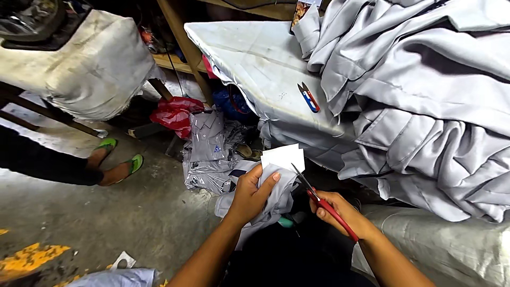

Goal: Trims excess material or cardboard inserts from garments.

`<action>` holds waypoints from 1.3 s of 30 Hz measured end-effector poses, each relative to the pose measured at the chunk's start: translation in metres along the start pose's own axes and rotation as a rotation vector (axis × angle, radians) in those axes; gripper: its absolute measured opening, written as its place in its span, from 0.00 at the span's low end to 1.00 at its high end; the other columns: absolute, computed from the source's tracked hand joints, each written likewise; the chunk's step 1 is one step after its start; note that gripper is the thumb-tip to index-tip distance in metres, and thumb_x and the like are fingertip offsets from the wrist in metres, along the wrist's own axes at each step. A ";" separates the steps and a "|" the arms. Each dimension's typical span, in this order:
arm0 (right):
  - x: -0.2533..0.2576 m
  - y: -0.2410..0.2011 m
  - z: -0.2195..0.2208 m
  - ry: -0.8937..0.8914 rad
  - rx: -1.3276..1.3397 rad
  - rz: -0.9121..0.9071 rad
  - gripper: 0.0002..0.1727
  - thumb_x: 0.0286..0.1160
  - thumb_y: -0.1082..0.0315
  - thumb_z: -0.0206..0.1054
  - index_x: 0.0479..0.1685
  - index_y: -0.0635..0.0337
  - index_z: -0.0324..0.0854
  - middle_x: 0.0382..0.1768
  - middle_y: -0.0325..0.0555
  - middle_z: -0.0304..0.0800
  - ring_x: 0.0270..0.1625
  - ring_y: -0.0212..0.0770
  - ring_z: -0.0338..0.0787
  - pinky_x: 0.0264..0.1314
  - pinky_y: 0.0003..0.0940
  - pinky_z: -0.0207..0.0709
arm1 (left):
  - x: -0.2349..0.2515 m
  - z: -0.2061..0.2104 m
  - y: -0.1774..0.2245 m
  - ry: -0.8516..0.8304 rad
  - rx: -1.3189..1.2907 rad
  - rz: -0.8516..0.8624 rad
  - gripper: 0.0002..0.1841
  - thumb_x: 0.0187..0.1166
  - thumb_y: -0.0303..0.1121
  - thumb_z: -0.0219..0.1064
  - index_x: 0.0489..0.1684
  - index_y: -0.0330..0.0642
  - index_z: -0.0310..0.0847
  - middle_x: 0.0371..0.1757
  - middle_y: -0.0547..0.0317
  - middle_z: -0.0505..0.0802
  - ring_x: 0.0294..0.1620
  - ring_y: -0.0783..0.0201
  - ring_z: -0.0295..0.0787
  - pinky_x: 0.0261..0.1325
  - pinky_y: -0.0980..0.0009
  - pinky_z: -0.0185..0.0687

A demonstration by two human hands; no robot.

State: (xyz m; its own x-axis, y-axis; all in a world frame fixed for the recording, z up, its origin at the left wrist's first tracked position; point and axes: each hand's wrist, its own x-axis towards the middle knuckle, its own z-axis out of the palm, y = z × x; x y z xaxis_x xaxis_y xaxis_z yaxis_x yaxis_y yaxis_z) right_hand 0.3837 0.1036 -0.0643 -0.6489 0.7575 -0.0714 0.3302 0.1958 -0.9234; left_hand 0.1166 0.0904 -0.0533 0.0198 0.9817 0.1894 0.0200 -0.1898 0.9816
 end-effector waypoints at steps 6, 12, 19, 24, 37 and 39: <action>-0.002 -0.001 0.002 0.005 0.027 0.001 0.41 0.71 0.21 0.55 0.33 0.56 0.81 0.22 0.27 0.76 0.25 0.16 0.74 0.28 0.16 0.68 | -0.002 0.006 -0.001 0.024 -0.058 0.010 0.06 0.84 0.28 0.62 0.45 0.37 0.84 0.33 0.70 0.93 0.35 0.79 0.89 0.44 0.78 0.88; -0.002 0.000 0.007 0.031 0.048 -0.012 0.41 0.73 0.22 0.54 0.33 0.55 0.81 0.23 0.27 0.75 0.26 0.16 0.74 0.29 0.16 0.69 | -0.005 0.012 -0.004 0.052 -0.095 0.035 0.05 0.84 0.27 0.62 0.45 0.37 0.84 0.34 0.70 0.93 0.36 0.79 0.90 0.45 0.77 0.89; -0.001 0.002 0.013 0.064 0.090 -0.025 0.41 0.73 0.22 0.54 0.33 0.55 0.81 0.22 0.26 0.76 0.25 0.16 0.75 0.29 0.15 0.70 | -0.011 0.020 -0.004 0.101 -0.133 0.034 0.06 0.85 0.26 0.60 0.46 0.35 0.83 0.36 0.69 0.93 0.37 0.78 0.91 0.46 0.76 0.89; -0.004 0.003 0.011 0.045 0.075 -0.041 0.41 0.72 0.21 0.53 0.34 0.56 0.81 0.23 0.26 0.75 0.26 0.16 0.74 0.29 0.15 0.69 | -0.011 0.020 -0.003 0.110 -0.131 0.023 0.05 0.85 0.25 0.60 0.46 0.36 0.83 0.35 0.69 0.93 0.36 0.78 0.90 0.45 0.76 0.89; -0.006 0.001 0.009 0.050 0.028 -0.072 0.41 0.74 0.22 0.53 0.32 0.56 0.81 0.22 0.28 0.76 0.26 0.16 0.74 0.30 0.15 0.68 | -0.011 0.016 -0.004 0.026 -0.108 0.059 0.06 0.85 0.28 0.61 0.46 0.36 0.83 0.36 0.70 0.93 0.37 0.79 0.90 0.46 0.77 0.88; -0.007 0.000 0.008 0.055 0.010 -0.070 0.41 0.74 0.22 0.53 0.32 0.57 0.81 0.22 0.28 0.76 0.26 0.16 0.74 0.30 0.16 0.69 | -0.010 0.012 -0.003 -0.010 -0.076 0.068 0.08 0.87 0.30 0.60 0.47 0.36 0.83 0.36 0.71 0.92 0.38 0.81 0.89 0.47 0.77 0.88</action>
State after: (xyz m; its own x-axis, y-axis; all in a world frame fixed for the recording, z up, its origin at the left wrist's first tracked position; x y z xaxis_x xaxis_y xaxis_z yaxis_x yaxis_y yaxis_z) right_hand 0.3829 0.0931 -0.0672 -0.6316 0.7752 0.0142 0.2779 0.2434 -0.9293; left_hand 0.1278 0.0811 -0.0585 0.0288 0.9664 0.2554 -0.0578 -0.2535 0.9656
